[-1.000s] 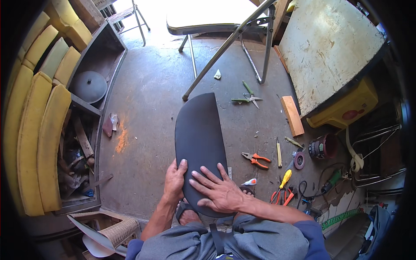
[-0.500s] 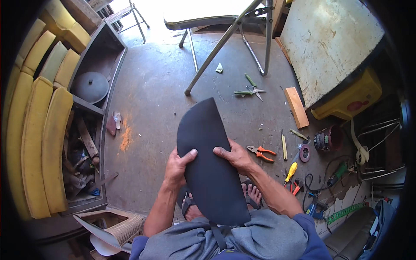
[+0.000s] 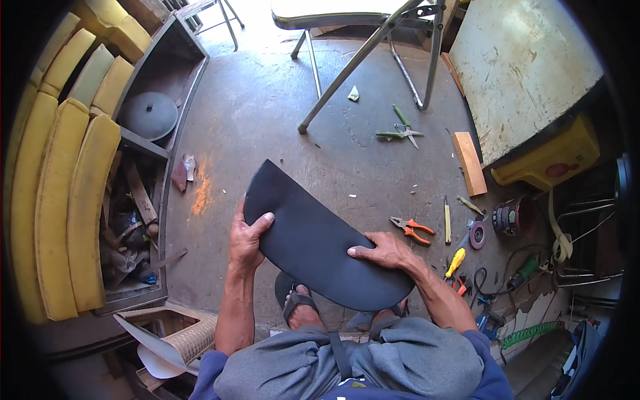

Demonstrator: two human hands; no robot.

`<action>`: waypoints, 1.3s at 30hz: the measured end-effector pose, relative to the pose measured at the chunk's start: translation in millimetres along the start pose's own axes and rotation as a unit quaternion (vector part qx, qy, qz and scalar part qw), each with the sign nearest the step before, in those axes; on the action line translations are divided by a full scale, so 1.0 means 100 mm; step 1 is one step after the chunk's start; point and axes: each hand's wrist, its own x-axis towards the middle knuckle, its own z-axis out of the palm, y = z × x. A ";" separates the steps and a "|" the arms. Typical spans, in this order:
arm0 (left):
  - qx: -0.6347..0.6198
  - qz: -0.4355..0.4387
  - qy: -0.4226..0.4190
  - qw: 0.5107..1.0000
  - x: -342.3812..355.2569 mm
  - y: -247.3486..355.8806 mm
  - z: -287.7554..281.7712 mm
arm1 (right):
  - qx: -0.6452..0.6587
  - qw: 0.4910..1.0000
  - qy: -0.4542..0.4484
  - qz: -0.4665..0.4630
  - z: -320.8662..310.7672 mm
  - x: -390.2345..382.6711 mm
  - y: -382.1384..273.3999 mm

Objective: The person reupholsters a furniture part by stretching black fabric over a wooden base, applying adhesive with a small bottle, and securing the edges using a screwdriver.

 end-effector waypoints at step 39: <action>0.015 0.156 0.167 0.973 -0.24 -0.23 0.24 | 0.505 0.778 0.361 -0.102 -0.17 0.29 0.46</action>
